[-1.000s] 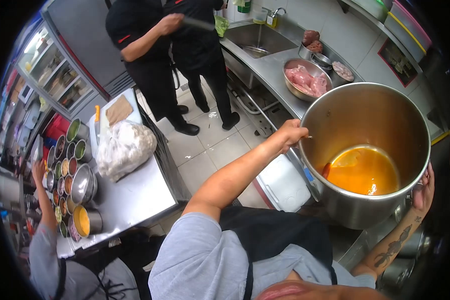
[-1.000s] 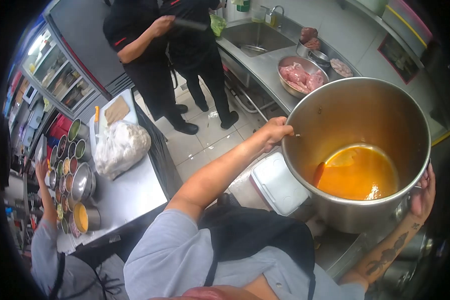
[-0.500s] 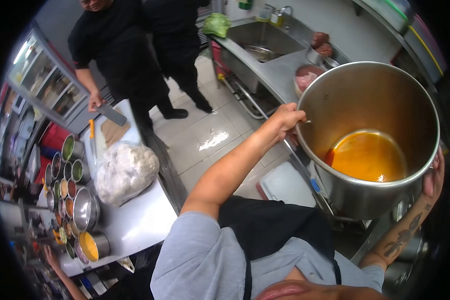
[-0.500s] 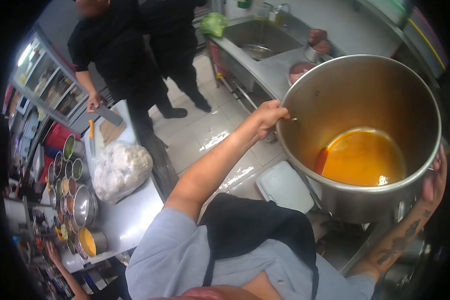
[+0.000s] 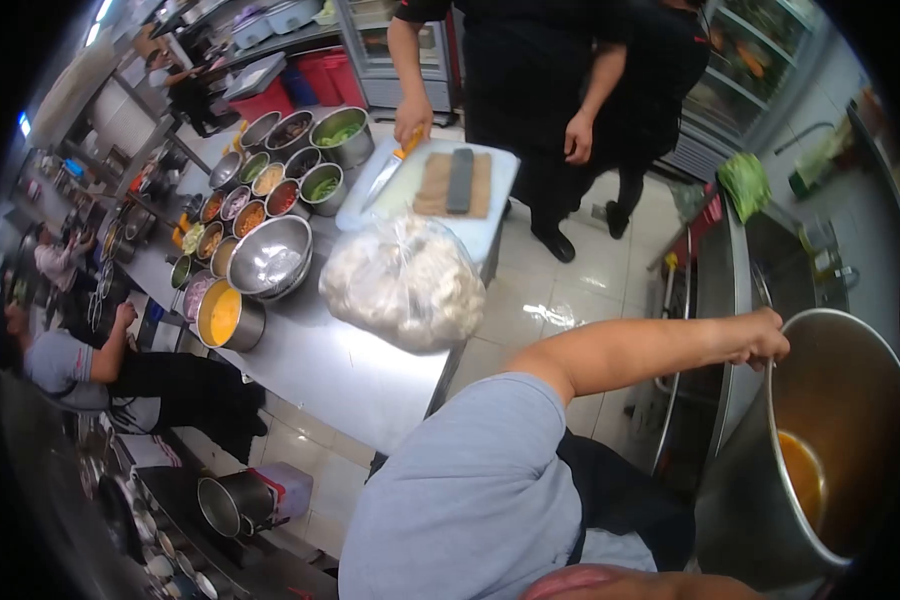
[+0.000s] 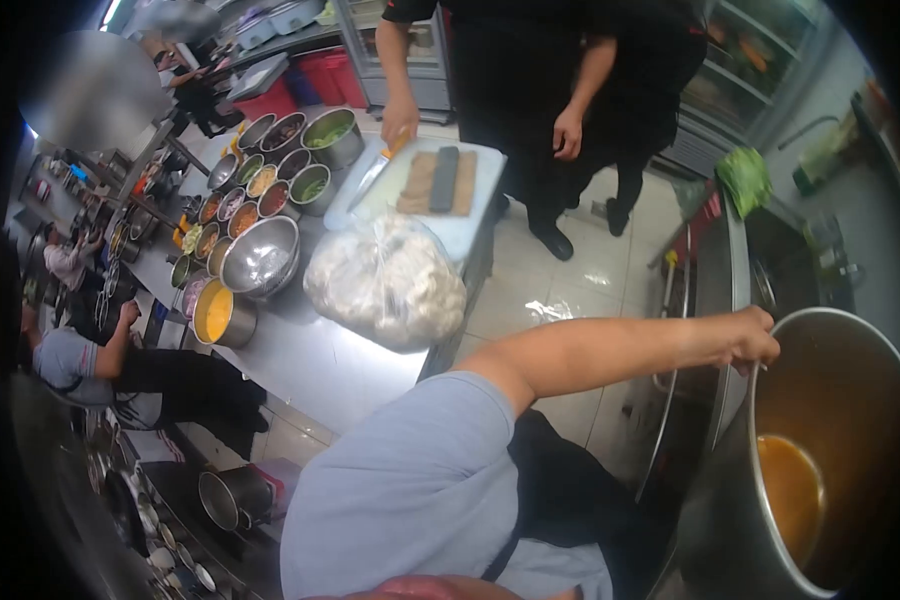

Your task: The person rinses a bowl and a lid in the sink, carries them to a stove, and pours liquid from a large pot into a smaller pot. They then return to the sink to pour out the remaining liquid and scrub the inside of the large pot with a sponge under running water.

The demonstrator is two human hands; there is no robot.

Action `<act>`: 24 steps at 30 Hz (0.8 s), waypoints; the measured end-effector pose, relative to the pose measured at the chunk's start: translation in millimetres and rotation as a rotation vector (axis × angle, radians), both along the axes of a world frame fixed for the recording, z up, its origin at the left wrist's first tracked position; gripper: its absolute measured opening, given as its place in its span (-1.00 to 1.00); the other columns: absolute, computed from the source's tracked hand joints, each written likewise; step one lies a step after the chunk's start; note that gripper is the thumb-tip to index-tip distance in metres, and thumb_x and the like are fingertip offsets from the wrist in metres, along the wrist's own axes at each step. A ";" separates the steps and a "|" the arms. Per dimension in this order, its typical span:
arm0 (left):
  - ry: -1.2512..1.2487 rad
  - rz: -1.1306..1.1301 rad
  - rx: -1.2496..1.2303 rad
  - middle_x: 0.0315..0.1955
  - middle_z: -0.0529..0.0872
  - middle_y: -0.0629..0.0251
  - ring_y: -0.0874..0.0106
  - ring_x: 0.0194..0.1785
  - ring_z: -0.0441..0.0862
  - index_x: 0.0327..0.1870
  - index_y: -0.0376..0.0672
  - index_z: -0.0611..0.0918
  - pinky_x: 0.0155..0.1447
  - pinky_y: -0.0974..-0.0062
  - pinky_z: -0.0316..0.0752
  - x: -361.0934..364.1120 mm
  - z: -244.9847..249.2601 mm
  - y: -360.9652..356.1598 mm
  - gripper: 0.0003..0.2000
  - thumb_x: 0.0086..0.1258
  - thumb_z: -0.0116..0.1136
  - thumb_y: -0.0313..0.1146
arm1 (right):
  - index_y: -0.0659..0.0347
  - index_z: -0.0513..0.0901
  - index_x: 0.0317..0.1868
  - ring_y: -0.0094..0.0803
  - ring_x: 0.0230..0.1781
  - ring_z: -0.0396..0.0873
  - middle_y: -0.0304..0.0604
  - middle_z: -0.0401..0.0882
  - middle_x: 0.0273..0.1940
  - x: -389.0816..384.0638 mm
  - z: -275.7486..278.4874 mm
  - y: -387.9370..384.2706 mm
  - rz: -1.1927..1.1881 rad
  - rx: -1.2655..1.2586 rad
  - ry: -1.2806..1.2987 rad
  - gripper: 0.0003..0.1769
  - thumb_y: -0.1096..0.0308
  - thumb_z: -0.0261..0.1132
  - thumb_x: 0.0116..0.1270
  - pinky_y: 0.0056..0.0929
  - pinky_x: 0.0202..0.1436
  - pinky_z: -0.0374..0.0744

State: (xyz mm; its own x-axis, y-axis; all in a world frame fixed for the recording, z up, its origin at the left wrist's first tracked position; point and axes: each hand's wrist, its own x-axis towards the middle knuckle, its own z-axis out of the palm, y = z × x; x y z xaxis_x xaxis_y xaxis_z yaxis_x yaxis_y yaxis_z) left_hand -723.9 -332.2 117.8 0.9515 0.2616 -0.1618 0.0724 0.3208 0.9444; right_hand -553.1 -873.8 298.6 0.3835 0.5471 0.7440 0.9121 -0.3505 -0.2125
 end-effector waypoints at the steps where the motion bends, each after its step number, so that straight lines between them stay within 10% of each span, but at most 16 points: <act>1: -0.019 0.012 -0.011 -0.59 0.56 0.19 0.42 -0.63 0.54 -0.32 -0.27 0.53 -0.70 0.53 0.24 20.0 -6.4 16.7 -0.80 0.02 0.18 -0.46 | 0.45 0.30 0.24 -0.16 0.02 0.55 0.11 0.49 0.07 -9.8 8.1 25.5 0.082 -0.054 0.010 -0.49 0.32 0.16 0.39 -0.35 0.06 0.58; 4: -0.055 0.034 -0.041 -0.60 0.55 0.18 0.40 -0.66 0.52 -0.31 -0.28 0.52 -0.72 0.48 0.25 37.3 6.4 63.4 -0.80 0.00 0.18 -0.49 | 0.51 0.21 0.27 -0.08 0.02 0.55 0.20 0.42 0.12 -21.8 19.6 102.6 0.158 -0.042 0.128 -0.36 0.31 0.23 0.33 -0.29 0.04 0.59; 7: -0.038 0.064 -0.055 -0.53 0.56 0.13 0.35 -0.64 0.51 -0.27 -0.34 0.53 -0.65 0.37 0.35 31.1 32.4 97.7 -0.77 0.01 0.19 -0.54 | 0.53 0.19 0.27 -0.04 0.02 0.55 0.24 0.44 0.08 39.2 24.3 106.2 -0.064 -0.443 -0.385 -0.35 0.36 0.25 0.30 -0.24 0.03 0.61; 13: -0.328 -0.009 0.224 -0.44 0.58 0.22 0.34 -0.36 0.54 -0.25 -0.27 0.56 -0.38 0.39 0.46 99.3 -2.6 158.9 -0.82 0.09 0.13 -0.52 | 0.30 0.68 -0.16 -0.10 -0.10 0.63 0.10 0.65 -0.18 113.4 -0.2 157.5 0.031 -0.226 -0.407 -0.64 0.21 0.05 0.43 -0.31 -0.11 0.62; 15: -0.493 -0.037 0.340 -0.37 0.60 0.25 0.34 -0.20 0.54 -0.19 -0.24 0.59 -0.22 0.40 0.52 108.3 -4.6 175.5 -0.82 0.17 0.10 -0.51 | 0.30 0.65 -0.12 -0.11 -0.08 0.61 0.09 0.62 -0.15 97.2 -7.6 153.4 -0.066 -0.166 -0.218 -0.66 0.21 0.06 0.42 -0.30 -0.08 0.60; 16: -0.063 0.054 0.040 -0.39 0.60 0.21 0.35 -0.35 0.60 -0.21 -0.31 0.56 -0.38 0.41 0.56 113.5 24.2 171.7 -0.83 0.17 0.09 -0.51 | 0.30 0.64 -0.11 -0.11 -0.06 0.60 0.09 0.61 -0.13 104.8 -17.4 167.8 -0.098 -0.094 -0.089 -0.67 0.22 0.07 0.41 -0.30 -0.06 0.59; 17: -0.206 0.019 -0.109 -0.41 0.60 0.15 0.34 -0.45 0.62 -0.23 -0.33 0.54 -0.42 0.40 0.58 126.6 16.9 174.8 -0.82 0.15 0.09 -0.48 | 0.30 0.62 -0.09 -0.12 -0.05 0.59 0.08 0.60 -0.11 109.2 -25.3 183.7 -0.101 -0.014 0.019 -0.67 0.22 0.08 0.40 -0.30 -0.04 0.57; 24: -0.163 0.013 0.077 -0.34 0.61 0.07 0.30 -0.29 0.60 -0.22 -0.32 0.56 -0.31 0.28 0.53 221.1 -12.2 184.8 -0.76 0.07 0.15 -0.45 | 0.30 0.52 0.03 -0.14 0.05 0.51 0.05 0.52 0.00 202.1 -90.1 256.1 0.040 0.268 0.349 -0.65 0.23 0.12 0.36 -0.29 0.09 0.49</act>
State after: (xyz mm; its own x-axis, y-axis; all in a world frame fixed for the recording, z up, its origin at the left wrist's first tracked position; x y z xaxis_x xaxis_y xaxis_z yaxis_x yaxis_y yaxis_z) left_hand -502.8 -147.4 105.6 0.9600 0.2795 0.0156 -0.0876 0.2472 0.9650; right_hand -351.0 -617.7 208.5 0.6198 0.3718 0.6911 0.7811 -0.2069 -0.5891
